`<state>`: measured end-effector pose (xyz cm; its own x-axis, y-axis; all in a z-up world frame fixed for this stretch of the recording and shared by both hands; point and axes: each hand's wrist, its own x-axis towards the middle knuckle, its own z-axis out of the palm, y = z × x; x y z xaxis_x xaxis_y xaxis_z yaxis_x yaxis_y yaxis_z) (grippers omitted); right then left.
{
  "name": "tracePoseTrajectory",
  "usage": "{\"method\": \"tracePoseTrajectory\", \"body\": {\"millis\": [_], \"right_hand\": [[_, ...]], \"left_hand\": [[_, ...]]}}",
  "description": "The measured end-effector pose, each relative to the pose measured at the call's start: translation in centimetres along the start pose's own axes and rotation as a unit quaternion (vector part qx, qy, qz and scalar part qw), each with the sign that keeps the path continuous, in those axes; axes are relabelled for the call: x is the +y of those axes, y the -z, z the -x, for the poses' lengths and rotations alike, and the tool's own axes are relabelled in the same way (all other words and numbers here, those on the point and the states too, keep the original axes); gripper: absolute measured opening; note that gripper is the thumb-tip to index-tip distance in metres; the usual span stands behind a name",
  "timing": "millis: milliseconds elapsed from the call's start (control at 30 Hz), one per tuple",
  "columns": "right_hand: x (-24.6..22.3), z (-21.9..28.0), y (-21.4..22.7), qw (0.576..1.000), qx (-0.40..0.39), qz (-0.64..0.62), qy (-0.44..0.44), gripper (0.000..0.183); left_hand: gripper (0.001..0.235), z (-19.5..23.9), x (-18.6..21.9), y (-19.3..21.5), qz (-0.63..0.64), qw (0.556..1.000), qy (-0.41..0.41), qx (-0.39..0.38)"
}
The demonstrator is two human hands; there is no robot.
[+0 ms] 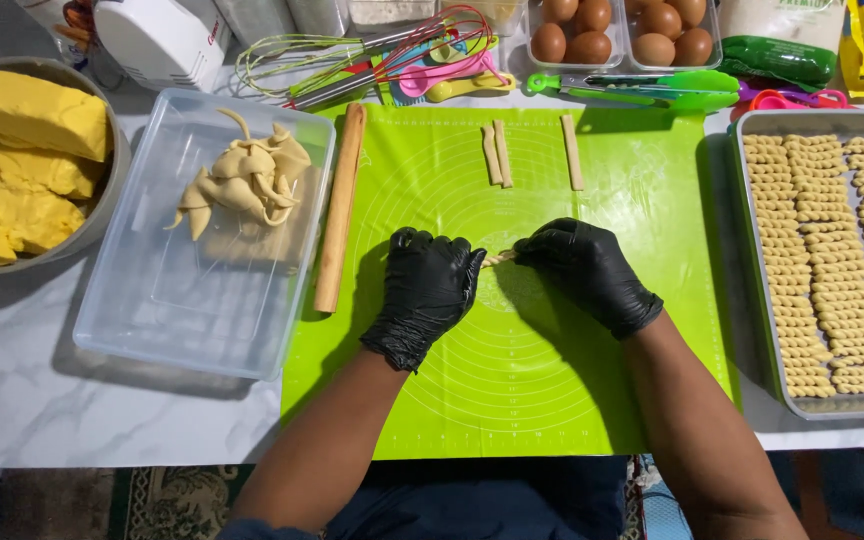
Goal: The person shapes small pieces of dough into thin, twisted ropes on a green silicone mat. They roll the dough with gloved hands, twist it, and then place the finished pieces onto a metal baking tray.
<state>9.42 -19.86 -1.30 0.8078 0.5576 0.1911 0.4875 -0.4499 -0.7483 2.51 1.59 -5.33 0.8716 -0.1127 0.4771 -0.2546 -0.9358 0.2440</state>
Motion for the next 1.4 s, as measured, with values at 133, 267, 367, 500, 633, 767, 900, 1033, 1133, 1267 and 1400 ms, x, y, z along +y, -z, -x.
{"method": "tracePoseTrajectory", "body": {"millis": [133,267,367,500,633,767,900,1033,1133,1267,1400], "right_hand": [[0.4,0.1,-0.1,1.0,-0.011,0.016,0.023,0.006],[1.2,0.3,0.2,0.998,-0.031,0.04,0.027,0.009],[1.7,0.4,0.2,0.998,-0.035,0.05,0.028,0.011],[2.0,0.4,0.4,0.998,-0.037,0.055,0.019,0.015],[1.4,0.6,0.7,0.998,-0.041,0.049,-0.009,0.016],[1.6,0.6,0.6,0.998,-0.048,0.042,-0.02,0.016],[1.6,0.5,0.2,0.996,-0.061,0.068,-0.012,0.018],[3.4,0.7,-0.4,0.997,-0.03,0.07,0.034,0.011],[4.1,0.6,-0.6,0.994,-0.019,0.092,0.056,0.009],[3.9,0.6,-0.6,0.993,-0.01,0.098,0.067,0.008],[4.4,0.6,-0.4,0.991,-0.023,0.11,0.068,0.008]], "left_hand": [[0.026,0.0,0.2,-0.1,-0.007,1.0,0.003,-0.016],[0.026,0.1,0.2,-0.5,-0.049,0.998,-0.007,-0.036],[0.027,0.1,0.0,-0.5,-0.051,0.998,-0.004,-0.032],[0.03,-0.1,-0.1,1.5,-0.019,0.999,0.014,-0.036],[0.015,0.2,-0.9,2.5,-0.009,0.999,-0.012,-0.038],[0.02,0.3,-1.1,2.5,0.066,0.994,-0.032,-0.075],[0.013,0.4,-1.4,1.1,0.052,0.994,-0.054,-0.083],[0.007,0.7,-2.1,0.6,0.01,0.996,-0.067,-0.057],[0.009,0.6,-2.0,1.1,0.04,0.996,-0.049,-0.062],[0.007,0.5,-1.6,0.7,0.023,0.999,-0.021,-0.035],[0.013,0.2,-1.3,1.9,0.063,0.997,0.021,-0.038]]}}
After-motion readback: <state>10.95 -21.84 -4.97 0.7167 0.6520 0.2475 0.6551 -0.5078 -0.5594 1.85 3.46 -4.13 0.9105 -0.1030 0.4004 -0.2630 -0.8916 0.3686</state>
